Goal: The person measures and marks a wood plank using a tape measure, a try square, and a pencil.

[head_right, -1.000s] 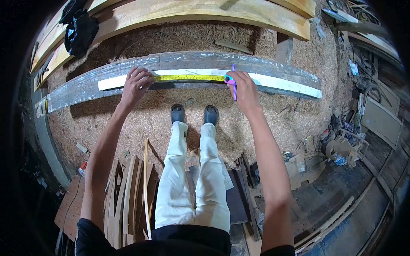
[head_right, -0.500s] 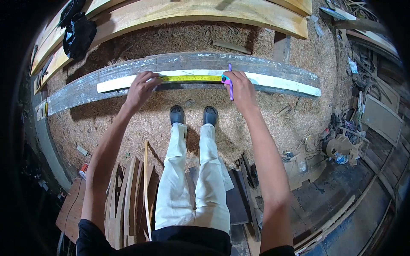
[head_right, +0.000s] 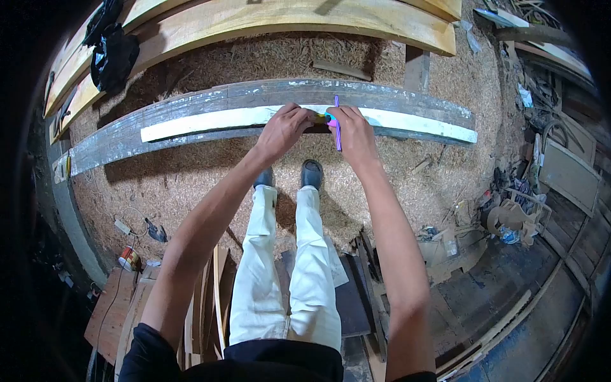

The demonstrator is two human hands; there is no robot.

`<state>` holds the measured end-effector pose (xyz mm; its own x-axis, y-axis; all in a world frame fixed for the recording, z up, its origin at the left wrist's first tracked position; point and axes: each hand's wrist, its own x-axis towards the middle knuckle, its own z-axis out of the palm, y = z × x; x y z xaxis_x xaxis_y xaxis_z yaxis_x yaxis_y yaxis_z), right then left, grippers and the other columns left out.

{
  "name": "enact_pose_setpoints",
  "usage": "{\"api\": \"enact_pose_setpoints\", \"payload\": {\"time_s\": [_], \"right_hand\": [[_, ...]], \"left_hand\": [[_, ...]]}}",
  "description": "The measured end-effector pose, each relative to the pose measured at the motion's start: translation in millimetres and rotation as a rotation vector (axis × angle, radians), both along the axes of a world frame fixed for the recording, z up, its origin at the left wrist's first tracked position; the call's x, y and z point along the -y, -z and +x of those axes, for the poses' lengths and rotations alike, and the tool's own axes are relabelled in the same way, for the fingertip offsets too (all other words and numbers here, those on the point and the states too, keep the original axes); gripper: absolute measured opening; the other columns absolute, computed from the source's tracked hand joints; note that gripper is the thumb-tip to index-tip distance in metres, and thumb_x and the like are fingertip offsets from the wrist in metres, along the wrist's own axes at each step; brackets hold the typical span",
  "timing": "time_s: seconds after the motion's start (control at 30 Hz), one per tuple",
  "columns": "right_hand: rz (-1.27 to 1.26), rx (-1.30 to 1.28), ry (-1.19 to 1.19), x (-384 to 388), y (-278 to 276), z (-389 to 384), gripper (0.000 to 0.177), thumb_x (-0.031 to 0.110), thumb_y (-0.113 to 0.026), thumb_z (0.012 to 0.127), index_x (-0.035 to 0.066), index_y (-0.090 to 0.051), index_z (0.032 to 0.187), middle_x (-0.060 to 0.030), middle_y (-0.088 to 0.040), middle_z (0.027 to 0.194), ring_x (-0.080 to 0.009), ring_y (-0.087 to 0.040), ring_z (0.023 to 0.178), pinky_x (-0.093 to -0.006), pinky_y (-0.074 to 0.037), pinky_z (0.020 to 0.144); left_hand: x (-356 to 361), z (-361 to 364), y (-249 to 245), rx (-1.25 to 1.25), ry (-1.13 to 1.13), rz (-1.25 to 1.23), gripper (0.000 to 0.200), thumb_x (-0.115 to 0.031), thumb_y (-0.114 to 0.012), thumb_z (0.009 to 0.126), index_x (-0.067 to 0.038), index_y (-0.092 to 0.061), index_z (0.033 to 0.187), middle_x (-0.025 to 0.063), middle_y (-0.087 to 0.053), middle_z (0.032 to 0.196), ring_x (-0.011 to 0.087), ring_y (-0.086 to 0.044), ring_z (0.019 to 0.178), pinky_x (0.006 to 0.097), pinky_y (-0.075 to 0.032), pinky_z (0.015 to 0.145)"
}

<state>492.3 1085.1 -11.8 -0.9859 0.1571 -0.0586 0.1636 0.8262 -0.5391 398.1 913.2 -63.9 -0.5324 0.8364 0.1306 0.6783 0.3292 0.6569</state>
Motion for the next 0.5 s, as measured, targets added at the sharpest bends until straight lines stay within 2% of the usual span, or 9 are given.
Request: {"api": "enact_pose_setpoints", "payload": {"time_s": [0.13, 0.23, 0.4, 0.5], "right_hand": [[0.008, -0.042, -0.005, -0.2, 2.7, 0.6, 0.032, 0.003, -0.069, 0.077, 0.004, -0.063, 0.108, -0.0139, -0.065, 0.104, -0.0325, -0.060, 0.099, -0.0417, -0.052, 0.083], [-0.015, -0.009, 0.002, -1.3, 3.8, 0.7, 0.032, 0.003, -0.069, 0.077, 0.004, -0.063, 0.108, -0.0139, -0.065, 0.104, -0.0325, -0.060, 0.100, -0.0419, -0.052, 0.083], [-0.051, -0.004, 0.010, -1.6, 2.3, 1.7, 0.035, 0.001, -0.070, 0.075, 0.004, -0.063, 0.109, -0.0153, -0.065, 0.105, -0.0350, -0.059, 0.098, -0.0416, -0.049, 0.085], [-0.062, 0.005, 0.004, -3.3, 2.6, 0.7, 0.035, 0.001, -0.070, 0.075, 0.004, -0.063, 0.110, -0.0153, -0.065, 0.104, -0.0350, -0.059, 0.098, -0.0416, -0.049, 0.086]], "left_hand": [[-6.5, 1.7, -3.8, 0.049, -0.055, 0.032, 0.018, -0.014, -0.065, 0.084, -0.004, -0.061, 0.098, 0.0071, -0.065, 0.096, 0.0258, -0.059, 0.093, 0.0373, -0.048, 0.086], [3.3, -4.0, -6.1, -0.077, -0.033, -0.038, 0.022, -0.015, -0.066, 0.084, -0.007, -0.063, 0.104, 0.0042, -0.064, 0.101, 0.0230, -0.058, 0.096, 0.0358, -0.047, 0.086], [14.6, -4.9, -5.6, -0.211, 0.135, -0.184, 0.031, -0.024, -0.068, 0.083, -0.014, -0.064, 0.112, 0.0028, -0.055, 0.119, 0.0222, -0.051, 0.109, 0.0362, -0.044, 0.092], [14.7, -3.7, -7.0, -0.249, 0.156, -0.228, 0.036, -0.030, -0.068, 0.084, -0.014, -0.063, 0.115, 0.0043, -0.053, 0.120, 0.0235, -0.050, 0.110, 0.0371, -0.042, 0.094]]}}
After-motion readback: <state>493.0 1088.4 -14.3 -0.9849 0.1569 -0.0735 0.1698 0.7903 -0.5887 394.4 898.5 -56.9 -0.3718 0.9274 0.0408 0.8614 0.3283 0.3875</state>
